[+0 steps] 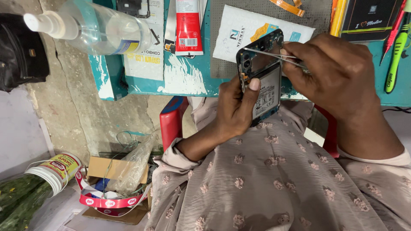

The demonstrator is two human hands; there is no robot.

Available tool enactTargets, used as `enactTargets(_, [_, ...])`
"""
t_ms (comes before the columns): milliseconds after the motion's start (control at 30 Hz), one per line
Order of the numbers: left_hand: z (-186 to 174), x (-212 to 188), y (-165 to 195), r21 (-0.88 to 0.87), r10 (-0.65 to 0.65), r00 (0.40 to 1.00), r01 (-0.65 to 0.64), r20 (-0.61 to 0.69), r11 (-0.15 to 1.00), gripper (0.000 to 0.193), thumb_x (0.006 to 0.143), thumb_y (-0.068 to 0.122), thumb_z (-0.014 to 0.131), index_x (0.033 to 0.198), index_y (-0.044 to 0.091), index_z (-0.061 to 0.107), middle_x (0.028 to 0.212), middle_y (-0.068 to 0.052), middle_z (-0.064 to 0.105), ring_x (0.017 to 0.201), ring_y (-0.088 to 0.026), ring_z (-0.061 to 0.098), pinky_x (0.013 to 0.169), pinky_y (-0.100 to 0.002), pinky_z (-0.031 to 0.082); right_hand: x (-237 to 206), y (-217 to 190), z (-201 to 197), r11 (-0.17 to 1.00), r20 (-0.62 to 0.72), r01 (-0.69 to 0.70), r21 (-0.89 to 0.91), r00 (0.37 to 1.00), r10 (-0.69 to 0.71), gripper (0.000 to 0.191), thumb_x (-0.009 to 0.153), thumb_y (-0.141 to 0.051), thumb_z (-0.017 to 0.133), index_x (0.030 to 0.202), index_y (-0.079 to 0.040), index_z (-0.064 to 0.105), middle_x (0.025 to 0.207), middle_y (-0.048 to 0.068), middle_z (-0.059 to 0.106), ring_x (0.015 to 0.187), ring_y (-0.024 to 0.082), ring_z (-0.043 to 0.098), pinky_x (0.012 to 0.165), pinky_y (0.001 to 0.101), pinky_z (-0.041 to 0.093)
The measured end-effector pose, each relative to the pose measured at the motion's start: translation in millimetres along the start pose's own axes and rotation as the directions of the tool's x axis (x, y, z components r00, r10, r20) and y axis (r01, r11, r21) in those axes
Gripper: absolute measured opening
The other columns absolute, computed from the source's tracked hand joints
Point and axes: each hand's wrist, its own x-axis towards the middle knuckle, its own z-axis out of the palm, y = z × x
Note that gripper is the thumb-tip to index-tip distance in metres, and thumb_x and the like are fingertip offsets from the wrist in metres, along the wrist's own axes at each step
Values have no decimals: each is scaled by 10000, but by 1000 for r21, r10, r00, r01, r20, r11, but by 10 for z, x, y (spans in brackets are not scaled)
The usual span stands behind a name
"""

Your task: The person repairs a disassembled Samsung smartphone at a workbench. They pry at the phone body, use tweezers and a red tool to work on the internal board, lift out a small blue component, apply liquid to it from a bottle, and manipulate the small part with both hands.

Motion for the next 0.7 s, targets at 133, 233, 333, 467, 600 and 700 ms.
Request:
enactTargets(133, [-22,21,19,37,-41,999,42,-21,998,339,1137,278,486,1001,-13,592,616,33,455,563,-51,386,526,-305,281,43,-58,16,993,41,30,-110,999,-25,250,936,-124,811,1146,-23,719,890,61,593,757,210,657,633,330,534])
enactTargets(233, [-25,15,-37,-31,-92,994,91,-50,995,345,1143,280,475,1006,-14,593,641,47,408,609,-41,341,547,-304,258,68,-84,87,973,78,73,-217,995,-57,263,914,-124,777,1138,-11,699,864,56,569,729,201,659,590,317,537])
enactTargets(333, [-37,-1,-150,-29,-141,985,139,-94,990,394,1184,287,479,924,-3,537,621,56,367,598,-27,307,584,-295,239,88,-57,195,951,101,128,-282,989,-104,239,949,-105,746,1142,16,675,873,59,558,721,185,656,568,300,532])
enactTargets(467, [-44,-1,-335,-138,-188,975,171,-115,975,405,1174,337,463,988,-4,577,680,66,403,678,-33,331,588,-285,268,38,21,334,956,159,116,-268,984,-75,187,952,-79,717,1095,25,655,877,77,574,699,200,667,544,322,540])
enactTargets(600, [-69,97,-523,-268,-274,956,238,-106,934,419,1130,363,464,1085,-19,629,807,12,602,715,-43,513,625,-252,419,-26,226,531,998,248,-35,-53,968,47,166,1030,-108,727,1128,2,650,966,132,609,732,285,668,604,402,537])
enactTargets(700, [-110,174,-628,-351,-305,946,250,-109,902,427,1137,353,483,1121,-43,643,887,-58,701,751,-74,614,664,-252,497,-71,399,699,990,180,-115,78,979,100,192,1047,-103,721,1186,4,645,1044,152,647,789,324,670,700,437,535])
